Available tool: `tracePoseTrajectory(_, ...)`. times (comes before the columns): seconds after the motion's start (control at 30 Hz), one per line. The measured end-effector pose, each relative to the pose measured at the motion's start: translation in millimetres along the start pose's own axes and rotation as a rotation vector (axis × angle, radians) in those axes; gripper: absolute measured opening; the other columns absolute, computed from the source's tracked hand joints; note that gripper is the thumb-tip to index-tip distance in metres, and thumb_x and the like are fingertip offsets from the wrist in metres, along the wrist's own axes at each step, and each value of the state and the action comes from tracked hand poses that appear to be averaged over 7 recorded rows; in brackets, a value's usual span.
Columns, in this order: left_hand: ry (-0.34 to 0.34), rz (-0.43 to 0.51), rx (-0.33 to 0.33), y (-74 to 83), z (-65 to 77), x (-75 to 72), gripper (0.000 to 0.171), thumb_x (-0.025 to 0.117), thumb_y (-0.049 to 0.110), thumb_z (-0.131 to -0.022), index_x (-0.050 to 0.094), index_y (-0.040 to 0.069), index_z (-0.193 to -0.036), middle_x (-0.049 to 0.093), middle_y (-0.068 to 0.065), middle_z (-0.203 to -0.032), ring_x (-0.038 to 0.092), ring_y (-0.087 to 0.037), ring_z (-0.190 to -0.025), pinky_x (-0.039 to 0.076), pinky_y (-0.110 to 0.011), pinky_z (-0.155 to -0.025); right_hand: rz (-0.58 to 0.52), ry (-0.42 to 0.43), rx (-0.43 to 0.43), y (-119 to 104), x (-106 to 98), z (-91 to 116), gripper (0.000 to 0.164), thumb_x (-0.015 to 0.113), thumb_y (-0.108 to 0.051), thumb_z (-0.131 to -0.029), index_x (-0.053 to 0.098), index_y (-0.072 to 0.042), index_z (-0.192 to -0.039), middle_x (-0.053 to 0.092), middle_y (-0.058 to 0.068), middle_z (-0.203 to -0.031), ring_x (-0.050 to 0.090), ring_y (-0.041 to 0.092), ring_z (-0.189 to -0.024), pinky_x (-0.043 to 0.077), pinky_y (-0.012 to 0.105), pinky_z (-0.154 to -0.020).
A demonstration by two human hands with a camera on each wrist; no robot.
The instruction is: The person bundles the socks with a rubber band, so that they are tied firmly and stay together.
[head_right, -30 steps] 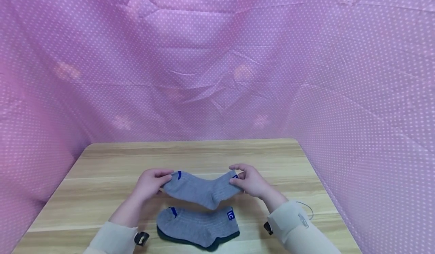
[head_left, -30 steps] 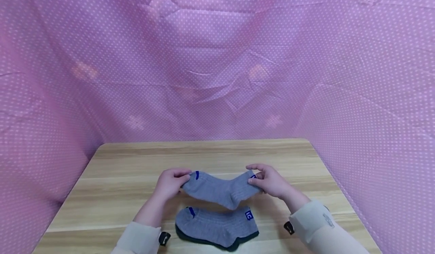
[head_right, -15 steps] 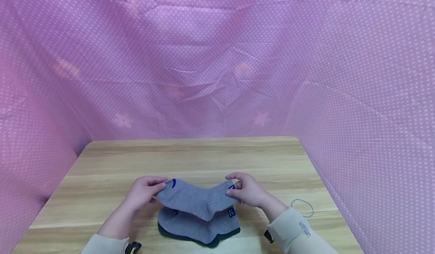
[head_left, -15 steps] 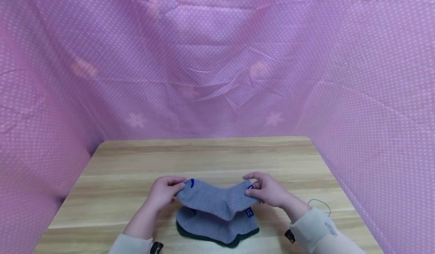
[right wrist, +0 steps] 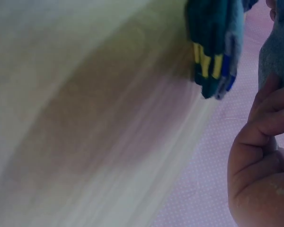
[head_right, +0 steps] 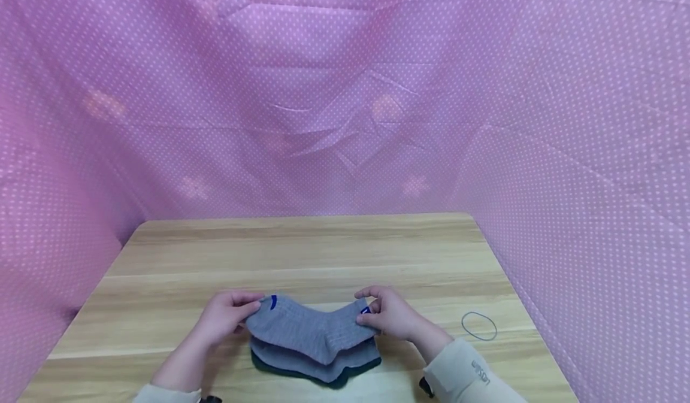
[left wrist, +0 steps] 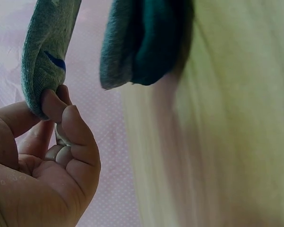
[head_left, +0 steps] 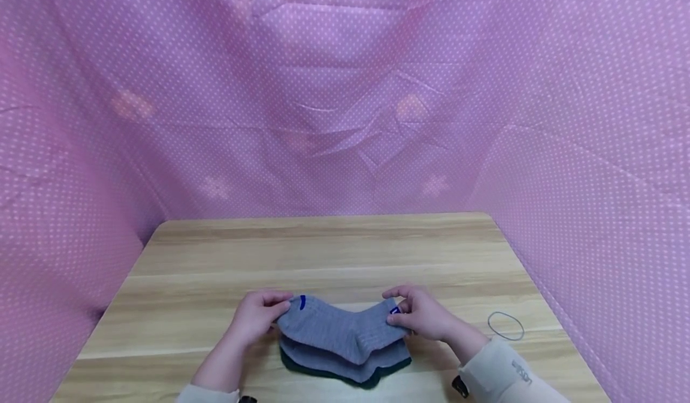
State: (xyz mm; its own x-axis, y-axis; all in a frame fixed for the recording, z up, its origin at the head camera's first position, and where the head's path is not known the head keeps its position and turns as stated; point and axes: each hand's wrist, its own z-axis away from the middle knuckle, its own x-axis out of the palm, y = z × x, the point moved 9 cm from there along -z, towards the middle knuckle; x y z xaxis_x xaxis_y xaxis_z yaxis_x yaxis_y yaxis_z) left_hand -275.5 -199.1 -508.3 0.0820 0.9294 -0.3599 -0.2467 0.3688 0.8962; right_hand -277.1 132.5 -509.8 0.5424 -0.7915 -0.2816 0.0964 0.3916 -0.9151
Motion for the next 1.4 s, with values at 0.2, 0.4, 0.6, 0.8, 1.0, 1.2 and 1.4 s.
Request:
tracePoseTrajectory(0.2, 0.010, 0.003, 0.002, -4.4, 3.3, 2.9, 0.020, 0.072, 0.002, -0.097, 0.079, -0.003, -0.115, 0.077, -0.015, -0.108, 0.065, -0.017, -0.071, 0.055, -0.035, -0.055, 0.005, -0.004, 0.008, 7.2, 4.8, 1.4, 0.052, 0.076, -0.006, -0.097, 0.054, 0.006, -0.143, 0.065, 0.003, -0.076, 0.052, 0.012, -0.051, 0.045, 0.021, -0.046)
tracePoseTrajectory(0.4, 0.001, -0.013, 0.002, -9.3, 4.2, 6.5, 0.019, 0.073, 0.001, -0.096, 0.079, -0.003, -0.113, 0.077, -0.015, -0.107, 0.064, -0.017, -0.069, 0.056, -0.037, -0.054, 0.024, -0.006, 0.022, 12.4, 7.1, 4.0, 0.051, 0.077, -0.007, -0.097, 0.056, 0.004, -0.142, 0.067, 0.004, -0.078, 0.056, 0.013, -0.053, 0.044, 0.021, -0.046)
tracePoseTrajectory(0.6, -0.017, -0.035, -0.014, -14.8, 4.1, 8.6, 0.019, 0.072, -0.001, -0.096, 0.079, -0.003, -0.114, 0.077, -0.015, -0.110, 0.069, -0.021, -0.083, 0.059, -0.039, -0.064, 0.043, -0.007, 0.012, 15.3, 10.4, 4.5, 0.050, 0.078, -0.005, -0.095, 0.058, 0.004, -0.140, 0.069, 0.004, -0.079, 0.059, 0.013, -0.056, 0.047, 0.021, -0.048)
tracePoseTrajectory(0.8, -0.026, -0.098, 0.027, -18.7, 2.9, 11.2, 0.017, 0.075, -0.001, -0.094, 0.081, -0.002, -0.110, 0.078, -0.014, -0.112, 0.071, -0.029, -0.108, 0.058, -0.043, -0.089, 0.139, 0.013, -0.024, 13.9, 12.1, 5.1, 0.048, 0.081, -0.005, -0.092, 0.061, 0.005, -0.135, 0.067, 0.001, -0.078, 0.060, 0.012, -0.062, 0.049, 0.023, -0.053)
tracePoseTrajectory(1.0, -0.020, -0.133, 0.049, -19.4, 3.6, 12.5, 0.014, 0.077, 0.000, -0.092, 0.081, 0.000, -0.106, 0.079, -0.011, -0.106, 0.072, -0.028, -0.107, 0.055, -0.048, -0.097, 0.332, 0.076, -0.079, 9.0, 11.2, 7.5, 0.048, 0.085, -0.010, -0.089, 0.067, 0.001, -0.132, 0.063, -0.001, -0.086, 0.059, 0.011, -0.069, 0.049, 0.026, -0.059)
tracePoseTrajectory(1.2, -0.024, -0.181, 0.069, -16.4, 6.4, 13.1, 0.013, 0.079, 0.000, -0.090, 0.082, 0.002, -0.103, 0.079, -0.009, -0.102, 0.072, -0.027, -0.103, 0.055, -0.051, -0.097, 0.391, 0.100, -0.094, 6.1, 14.2, 11.0, 0.048, 0.087, -0.009, -0.087, 0.070, 0.000, -0.131, 0.063, 0.000, -0.091, 0.060, 0.010, -0.067, 0.052, 0.027, -0.058)
tracePoseTrajectory(1.4, -0.036, -0.255, 0.093, -17.2, 7.2, 16.0, 0.015, 0.081, 0.000, -0.088, 0.083, 0.006, -0.101, 0.079, -0.005, -0.101, 0.072, -0.020, -0.096, 0.058, -0.046, -0.090, 0.399, 0.101, -0.056, 9.5, 14.3, 12.7, 0.048, 0.089, -0.008, -0.084, 0.071, 0.000, -0.128, 0.066, 0.005, -0.098, 0.064, 0.011, -0.071, 0.054, 0.027, -0.061)
